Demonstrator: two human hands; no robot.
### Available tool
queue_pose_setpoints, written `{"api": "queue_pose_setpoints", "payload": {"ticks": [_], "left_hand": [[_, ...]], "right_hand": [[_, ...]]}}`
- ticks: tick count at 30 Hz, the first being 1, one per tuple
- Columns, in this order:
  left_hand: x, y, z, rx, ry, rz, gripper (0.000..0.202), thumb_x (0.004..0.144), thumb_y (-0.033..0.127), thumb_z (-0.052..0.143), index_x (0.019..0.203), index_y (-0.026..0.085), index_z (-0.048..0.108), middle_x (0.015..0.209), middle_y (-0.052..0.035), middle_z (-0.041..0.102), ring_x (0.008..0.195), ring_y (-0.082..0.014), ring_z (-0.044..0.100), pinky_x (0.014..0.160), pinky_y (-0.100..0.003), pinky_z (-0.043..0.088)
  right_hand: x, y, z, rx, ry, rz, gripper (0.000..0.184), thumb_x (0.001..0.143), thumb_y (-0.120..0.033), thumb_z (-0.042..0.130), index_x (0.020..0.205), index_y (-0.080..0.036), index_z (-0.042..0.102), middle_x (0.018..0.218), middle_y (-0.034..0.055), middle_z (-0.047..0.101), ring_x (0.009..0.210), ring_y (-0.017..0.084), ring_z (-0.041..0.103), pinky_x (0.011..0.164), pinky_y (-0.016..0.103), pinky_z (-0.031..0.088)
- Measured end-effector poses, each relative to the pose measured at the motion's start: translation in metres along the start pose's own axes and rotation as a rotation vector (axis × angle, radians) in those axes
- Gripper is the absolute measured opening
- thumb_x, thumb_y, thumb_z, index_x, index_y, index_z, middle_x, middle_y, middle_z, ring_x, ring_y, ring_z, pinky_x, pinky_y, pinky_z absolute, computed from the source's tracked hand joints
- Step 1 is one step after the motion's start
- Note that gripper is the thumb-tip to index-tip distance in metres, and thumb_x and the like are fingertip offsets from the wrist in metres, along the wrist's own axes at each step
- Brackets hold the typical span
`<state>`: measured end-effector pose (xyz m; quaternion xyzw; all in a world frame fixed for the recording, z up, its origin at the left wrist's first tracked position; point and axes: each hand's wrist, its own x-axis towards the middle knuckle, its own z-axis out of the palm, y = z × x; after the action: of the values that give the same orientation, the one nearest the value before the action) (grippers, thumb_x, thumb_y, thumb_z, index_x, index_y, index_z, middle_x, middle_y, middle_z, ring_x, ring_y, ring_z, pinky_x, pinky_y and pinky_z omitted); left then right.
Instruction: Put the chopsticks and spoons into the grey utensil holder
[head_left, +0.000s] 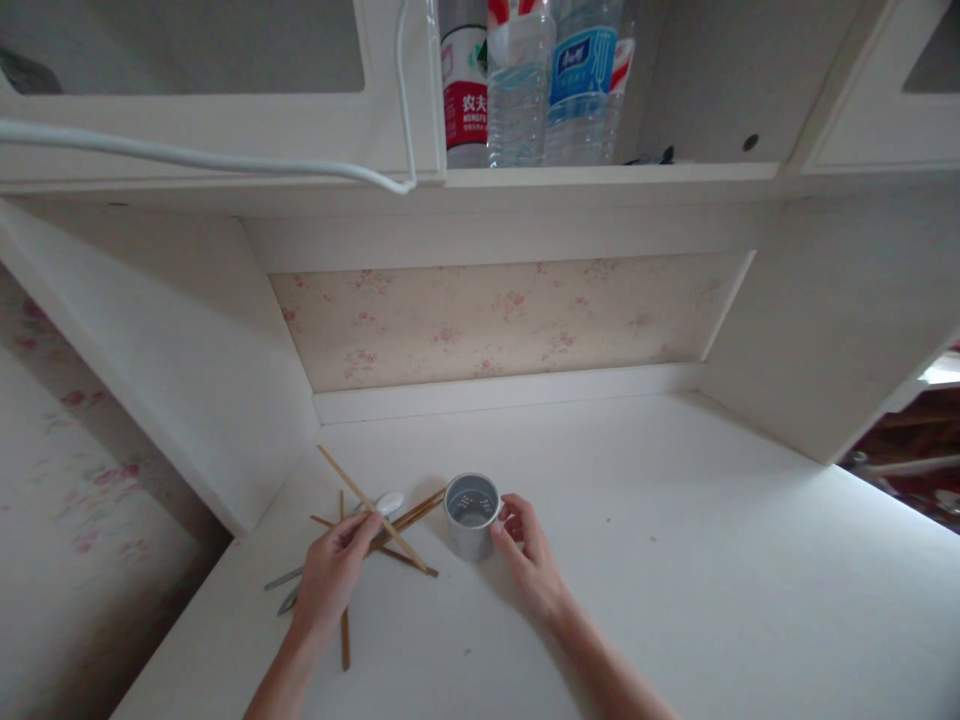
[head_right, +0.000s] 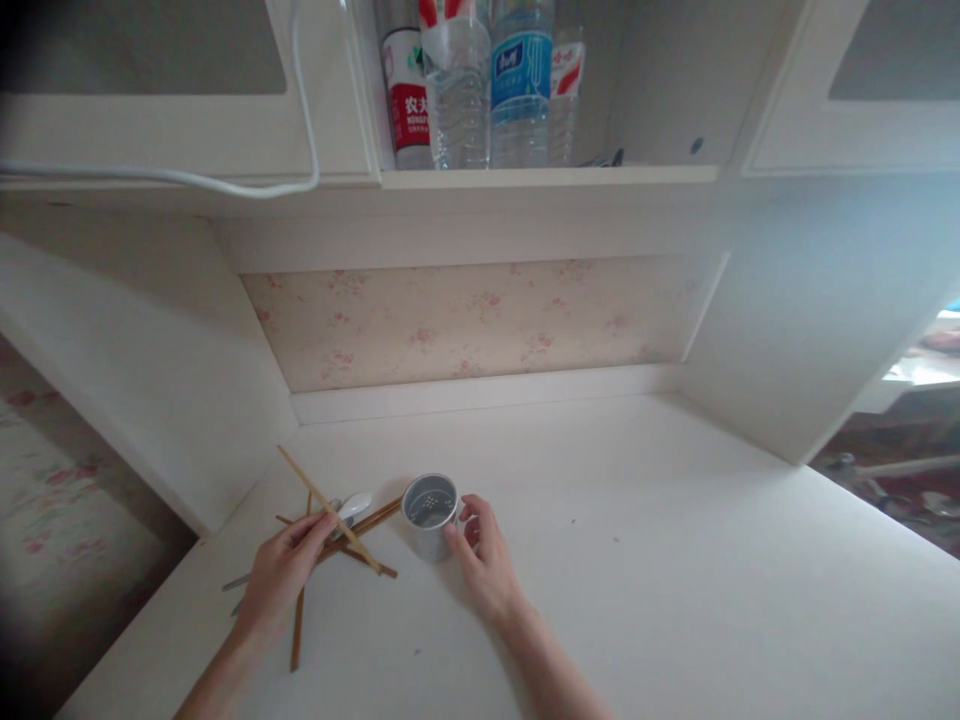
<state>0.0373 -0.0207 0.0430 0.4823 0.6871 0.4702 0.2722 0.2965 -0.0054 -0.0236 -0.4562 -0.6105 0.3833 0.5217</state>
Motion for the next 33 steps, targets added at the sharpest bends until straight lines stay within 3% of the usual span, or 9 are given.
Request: {"api": "queue_pose_setpoints", "payload": {"ticks": [5,8,11,16,20,26,33], "left_hand": [[-0.004,0.052,0.001,-0.094,0.068,0.107,0.047,0.072,0.059,0.059,0.081,0.014,0.07,0.047,0.0045,0.048,0.046,-0.0103,0.039,0.044,-0.022,0.029],[0.004,0.081,0.007,-0.036,-0.026,0.198,0.042,0.078,0.054,0.057,0.084,0.015,0.069,0.05,0.005,0.047,0.047,-0.009,0.037,0.045,-0.02,0.029],[0.016,0.096,0.022,0.083,-0.122,0.323,0.042,0.081,0.054,0.053,0.084,0.016,0.07,0.056,0.0039,0.053,0.053,-0.0101,0.044,0.05,-0.02,0.033],[0.03,0.092,0.059,0.336,-0.313,0.471,0.043,0.085,0.05,0.045,0.082,0.017,0.072,0.058,0.0007,0.061,0.055,-0.0124,0.051,0.055,-0.021,0.034],[0.027,0.082,0.077,0.508,-0.389,0.522,0.039,0.088,0.044,0.043,0.08,0.02,0.073,0.064,-0.0022,0.067,0.057,-0.0137,0.056,0.057,-0.022,0.035],[0.015,0.083,0.08,0.672,-0.345,0.568,0.033,0.089,0.041,0.045,0.084,0.025,0.073,0.087,-0.0051,0.074,0.077,-0.0177,0.065,0.068,-0.024,0.038],[0.013,0.081,0.078,0.779,-0.341,0.504,0.031,0.086,0.045,0.048,0.082,0.027,0.074,0.086,-0.0047,0.075,0.08,-0.021,0.066,0.067,-0.027,0.038]], "right_hand": [[0.001,0.0,0.0,0.006,0.002,0.008,0.035,0.091,-0.047,0.05,0.118,-0.025,0.046,0.094,0.0005,0.053,0.073,0.014,0.052,0.066,0.025,0.044],[0.001,-0.002,-0.001,0.006,-0.01,0.015,0.036,0.091,-0.046,0.05,0.119,-0.024,0.045,0.094,0.0005,0.053,0.073,0.013,0.052,0.065,0.025,0.044],[0.001,-0.002,-0.001,0.006,-0.016,0.009,0.035,0.091,-0.045,0.05,0.119,-0.025,0.046,0.092,-0.0001,0.053,0.072,0.014,0.052,0.064,0.025,0.044],[0.002,0.001,0.0,0.008,-0.006,0.007,0.035,0.091,-0.045,0.051,0.12,-0.025,0.046,0.093,-0.0001,0.054,0.071,0.013,0.051,0.063,0.025,0.043],[0.003,0.004,0.0,0.016,0.006,-0.005,0.035,0.091,-0.045,0.052,0.12,-0.026,0.047,0.093,-0.0002,0.055,0.07,0.012,0.051,0.063,0.024,0.043],[0.003,0.004,0.0,0.024,0.007,-0.012,0.036,0.091,-0.046,0.052,0.12,-0.025,0.048,0.09,-0.0003,0.056,0.067,0.012,0.051,0.059,0.024,0.043],[0.003,0.003,0.0,-0.002,0.002,0.006,0.037,0.091,-0.045,0.052,0.121,-0.026,0.046,0.089,-0.0003,0.057,0.065,0.013,0.051,0.059,0.025,0.043]]}}
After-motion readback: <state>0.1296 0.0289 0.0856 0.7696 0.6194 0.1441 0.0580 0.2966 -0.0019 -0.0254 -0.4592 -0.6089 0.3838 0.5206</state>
